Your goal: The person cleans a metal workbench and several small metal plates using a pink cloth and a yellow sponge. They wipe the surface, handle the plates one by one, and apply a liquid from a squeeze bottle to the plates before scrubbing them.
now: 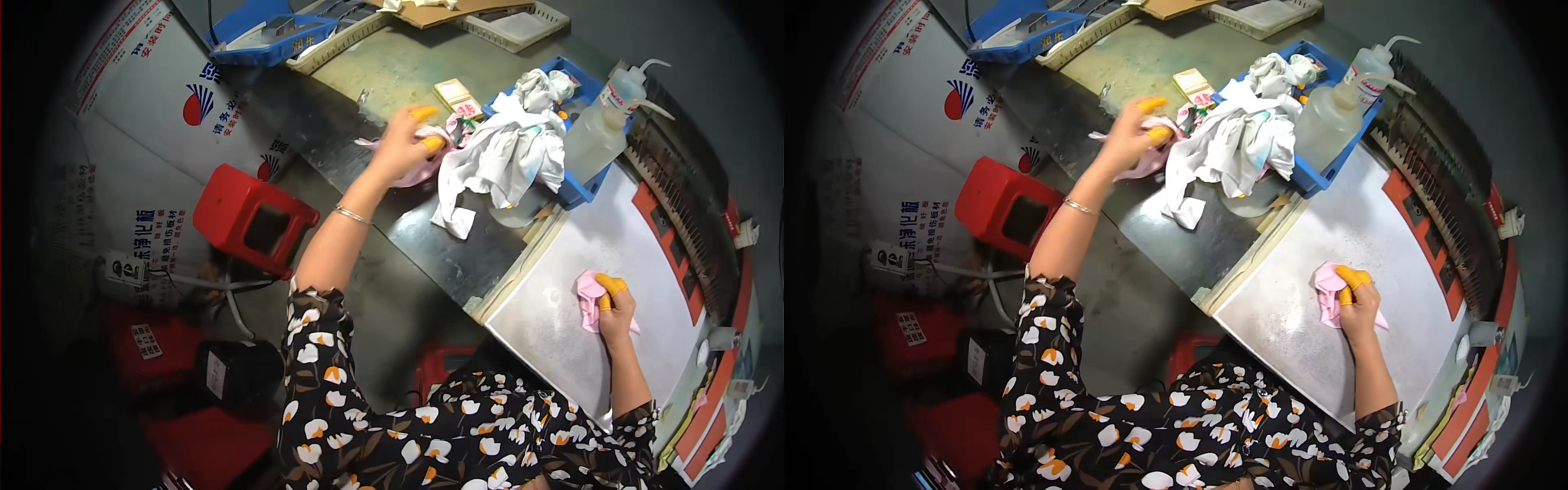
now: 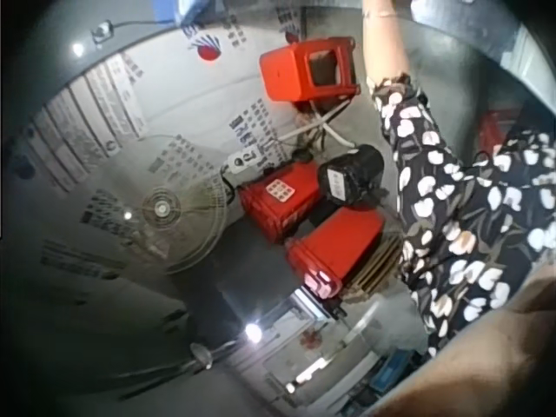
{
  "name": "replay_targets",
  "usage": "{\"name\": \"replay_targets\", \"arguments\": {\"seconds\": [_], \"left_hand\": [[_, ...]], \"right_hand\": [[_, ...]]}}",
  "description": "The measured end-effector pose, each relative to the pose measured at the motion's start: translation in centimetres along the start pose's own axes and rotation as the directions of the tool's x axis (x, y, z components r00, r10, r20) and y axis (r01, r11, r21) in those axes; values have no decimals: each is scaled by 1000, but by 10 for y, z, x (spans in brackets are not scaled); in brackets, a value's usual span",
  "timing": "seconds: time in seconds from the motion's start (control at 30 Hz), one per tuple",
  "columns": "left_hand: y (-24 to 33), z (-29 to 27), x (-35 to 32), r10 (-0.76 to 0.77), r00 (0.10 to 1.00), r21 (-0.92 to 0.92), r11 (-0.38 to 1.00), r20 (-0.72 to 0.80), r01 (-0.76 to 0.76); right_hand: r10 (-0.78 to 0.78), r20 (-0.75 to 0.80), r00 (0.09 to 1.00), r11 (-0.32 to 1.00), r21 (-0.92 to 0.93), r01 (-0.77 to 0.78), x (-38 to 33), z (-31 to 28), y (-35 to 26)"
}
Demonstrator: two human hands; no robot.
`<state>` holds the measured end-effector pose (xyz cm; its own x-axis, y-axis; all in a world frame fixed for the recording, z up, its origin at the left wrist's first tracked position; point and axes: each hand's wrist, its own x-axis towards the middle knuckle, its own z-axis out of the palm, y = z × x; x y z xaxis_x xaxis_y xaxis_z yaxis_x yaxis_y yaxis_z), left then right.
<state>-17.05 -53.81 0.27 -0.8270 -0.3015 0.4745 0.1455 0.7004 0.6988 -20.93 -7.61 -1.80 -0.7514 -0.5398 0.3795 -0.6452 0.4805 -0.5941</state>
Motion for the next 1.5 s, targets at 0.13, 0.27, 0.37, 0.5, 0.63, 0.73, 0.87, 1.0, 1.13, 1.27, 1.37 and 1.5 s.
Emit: {"name": "replay_targets", "arguments": {"seconds": [0.13,0.27,0.37,0.5,0.63,0.73,0.87,1.0,1.13,1.27,1.37,1.5], "left_hand": [[-20,49,15,88,973,206,969,215,-133],[-8,23,-3,-287,940,-454,873,-184,177],[17,-22,-42,-526,845,-814,529,-95,238],[37,-45,-110,-452,887,-953,297,-93,52],[99,-47,-159,-362,932,-991,133,-18,33],[109,-43,-189,-70,997,-949,-315,22,-2],[114,-20,-211,-109,994,-959,-282,4,-27],[121,-10,-244,-477,878,-997,-71,44,12],[145,-8,-274,-594,795,-950,165,120,267],[174,-14,-299,-668,720,-576,519,186,631],[182,-33,-334,-673,738,-779,438,46,448],[160,-91,-408,-819,569,-993,110,-74,29]], "right_hand": [[-126,-45,991,992,-38,124,-1,1,1],[-95,-48,994,995,-32,93,-2,3,6],[-109,-87,990,992,-66,104,-2,6,8],[-90,-92,992,995,-38,87,-3,6,15],[-111,-102,989,987,-131,97,1,2,17],[-81,-102,992,994,-78,73,-3,6,12],[-82,-41,996,996,-31,81,0,-5,23],[-26,187,982,907,-409,102,10,-46,-4],[-335,297,894,857,-298,420,33,-53,-73],[-785,491,377,588,398,705,15,37,-200],[-881,380,281,472,700,536,-32,124,-248],[-900,337,277,425,823,378,-62,216,-315]]}}
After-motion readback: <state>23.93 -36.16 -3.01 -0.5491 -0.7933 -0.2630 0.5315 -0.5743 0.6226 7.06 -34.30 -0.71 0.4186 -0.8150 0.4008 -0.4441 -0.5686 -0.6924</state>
